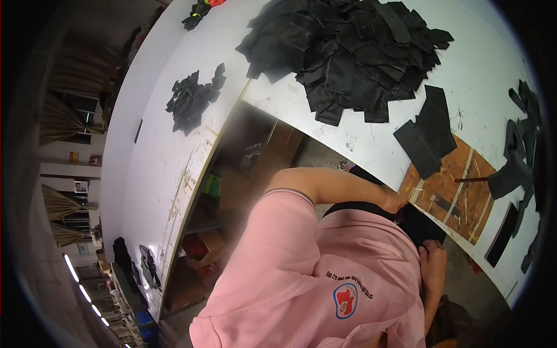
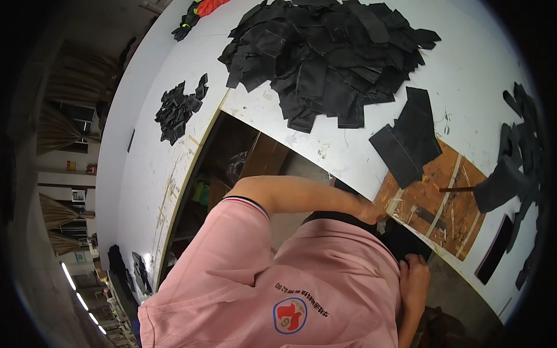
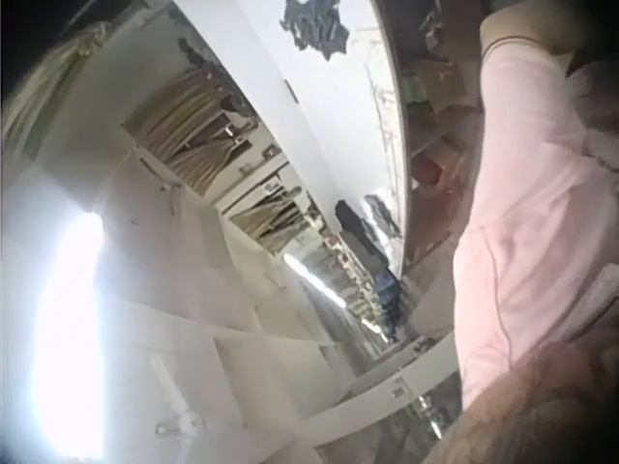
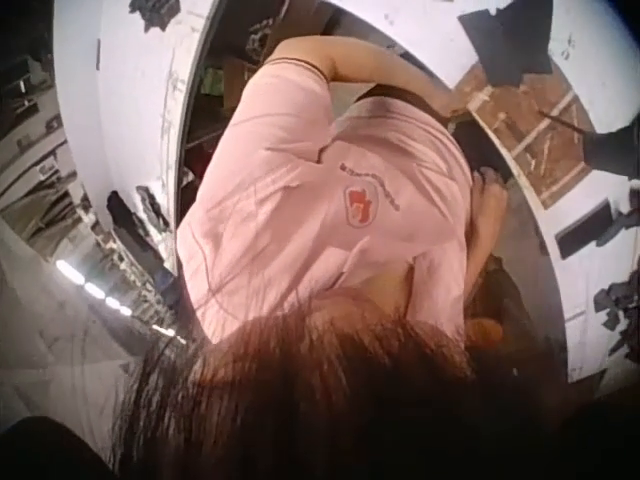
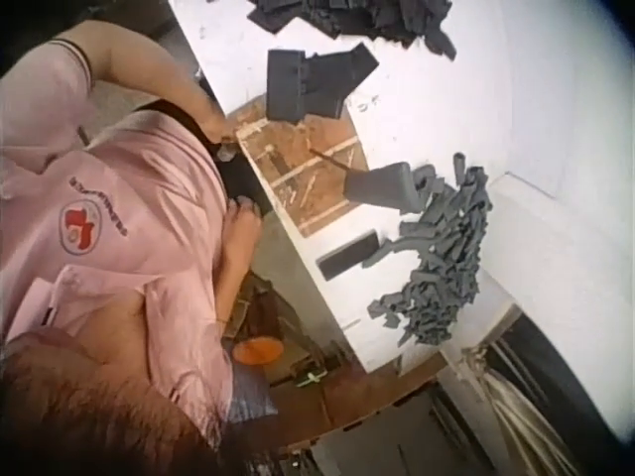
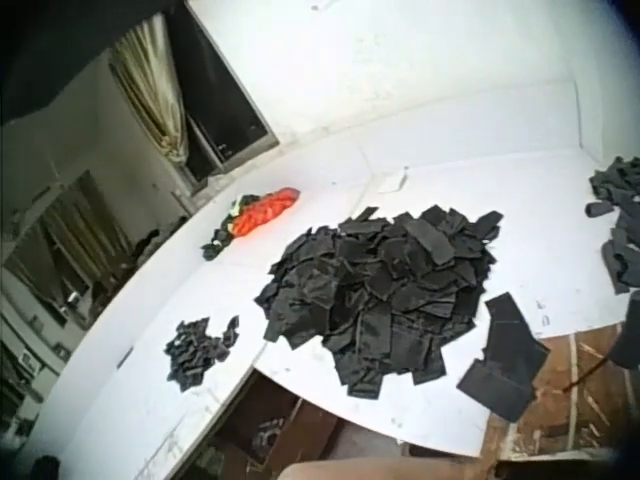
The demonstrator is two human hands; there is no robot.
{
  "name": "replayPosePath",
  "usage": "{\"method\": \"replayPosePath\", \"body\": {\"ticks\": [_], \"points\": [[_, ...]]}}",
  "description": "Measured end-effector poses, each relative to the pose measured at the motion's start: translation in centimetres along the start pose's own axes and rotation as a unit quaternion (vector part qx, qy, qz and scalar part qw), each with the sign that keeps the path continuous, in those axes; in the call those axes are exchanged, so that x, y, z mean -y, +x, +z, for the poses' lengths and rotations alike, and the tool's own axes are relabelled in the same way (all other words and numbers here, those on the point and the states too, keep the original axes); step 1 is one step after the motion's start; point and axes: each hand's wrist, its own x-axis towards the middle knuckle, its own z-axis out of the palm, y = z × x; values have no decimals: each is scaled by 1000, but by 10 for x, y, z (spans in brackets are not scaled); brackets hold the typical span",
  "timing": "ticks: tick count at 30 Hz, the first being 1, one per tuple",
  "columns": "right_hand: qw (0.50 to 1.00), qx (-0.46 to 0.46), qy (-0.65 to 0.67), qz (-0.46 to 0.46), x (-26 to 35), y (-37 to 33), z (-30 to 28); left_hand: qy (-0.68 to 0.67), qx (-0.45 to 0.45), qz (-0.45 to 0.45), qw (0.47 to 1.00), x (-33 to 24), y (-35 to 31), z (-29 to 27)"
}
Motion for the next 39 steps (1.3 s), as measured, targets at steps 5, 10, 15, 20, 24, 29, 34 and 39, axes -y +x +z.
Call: {"method": "replayPosePath", "body": {"ticks": [5, 10, 15, 20, 24, 29, 34, 39], "points": [[979, 75, 175, -71, 67, 20, -48, 60, -78, -5, 995, 9, 12, 5], [940, 127, 235, -214, 132, 32, -73, 39, -251, 59, 965, 19, 9, 14], [852, 171, 319, -378, 198, 46, -85, 25, -221, 42, 974, 16, 1, 13], [760, 232, 403, -454, 225, 39, -77, 33, -239, 34, 970, 4, -7, 2], [720, 309, 361, -506, 216, 41, -69, 9, -271, 45, 962, 15, -1, 16], [709, 365, 308, -519, 187, 46, -54, -12, -249, 9, 968, 8, -3, 13], [808, 357, 247, -399, 137, 52, -32, -45, -355, 84, 930, 6, 3, 15], [914, 227, 217, -256, 98, 41, -18, -52, -328, 34, 943, 11, -3, 17]]}}
